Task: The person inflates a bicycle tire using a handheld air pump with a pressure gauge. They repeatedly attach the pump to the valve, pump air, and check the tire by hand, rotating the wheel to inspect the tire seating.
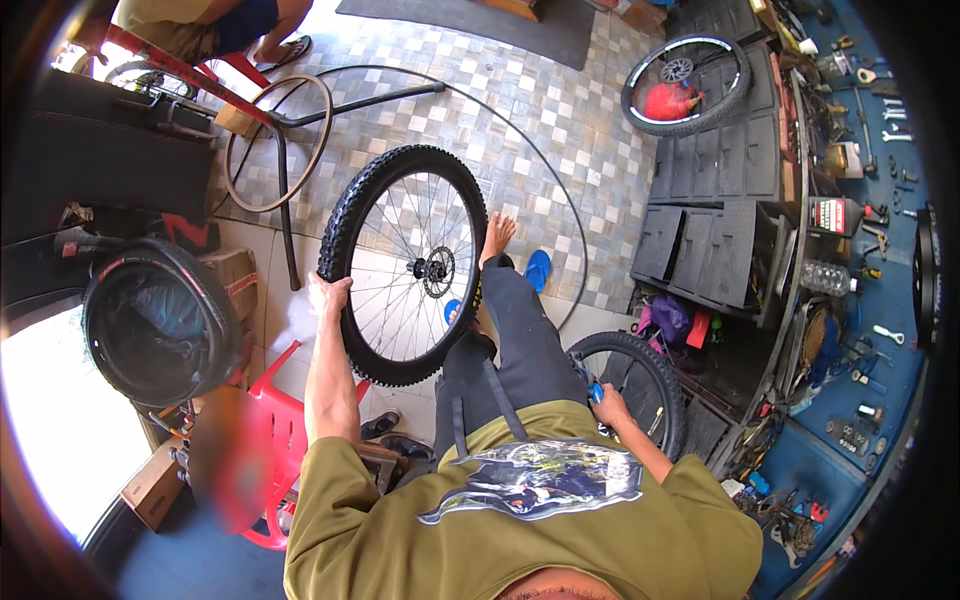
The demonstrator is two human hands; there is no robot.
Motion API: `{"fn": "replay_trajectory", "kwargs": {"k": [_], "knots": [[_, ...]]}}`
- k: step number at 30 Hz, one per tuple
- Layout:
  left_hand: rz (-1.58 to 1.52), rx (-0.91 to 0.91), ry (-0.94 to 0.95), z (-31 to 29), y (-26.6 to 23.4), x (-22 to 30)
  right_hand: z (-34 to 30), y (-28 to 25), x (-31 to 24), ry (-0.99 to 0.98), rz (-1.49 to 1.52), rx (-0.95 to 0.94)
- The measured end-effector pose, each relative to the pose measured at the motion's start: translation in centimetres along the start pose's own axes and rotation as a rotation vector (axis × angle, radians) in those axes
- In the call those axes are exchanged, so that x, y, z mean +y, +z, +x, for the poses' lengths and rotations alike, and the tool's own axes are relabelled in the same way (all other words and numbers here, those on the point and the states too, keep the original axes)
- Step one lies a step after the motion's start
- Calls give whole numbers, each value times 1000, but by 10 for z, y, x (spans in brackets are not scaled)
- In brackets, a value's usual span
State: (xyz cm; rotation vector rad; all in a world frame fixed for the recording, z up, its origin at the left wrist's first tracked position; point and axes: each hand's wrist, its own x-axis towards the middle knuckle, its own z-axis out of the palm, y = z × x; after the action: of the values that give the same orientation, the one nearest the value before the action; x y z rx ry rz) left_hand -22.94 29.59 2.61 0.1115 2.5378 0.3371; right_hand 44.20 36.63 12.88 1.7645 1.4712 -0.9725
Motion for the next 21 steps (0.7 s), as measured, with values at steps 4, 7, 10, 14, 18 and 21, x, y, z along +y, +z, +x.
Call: {"fn": "replay_trajectory", "kwargs": {"k": [4,7,10,14,18,21], "knots": [[-7,38,-39,0,6,1,-2,-10,-9,12,3,-15],[-4,42,-41,6,5,-3,9,-25,-33,-46,12,9],[-3,34,-26,8,2,-2,21,-41,-55,-80,2,58],[16,-10,-10,8,-4,10,32,-59,-65,-96,39,69],[23,-21,-20,2,-7,16,46,-73,-75,-71,28,26],[16,3,-11,6,-6,23,62,-83,-85,-88,36,30]]}}
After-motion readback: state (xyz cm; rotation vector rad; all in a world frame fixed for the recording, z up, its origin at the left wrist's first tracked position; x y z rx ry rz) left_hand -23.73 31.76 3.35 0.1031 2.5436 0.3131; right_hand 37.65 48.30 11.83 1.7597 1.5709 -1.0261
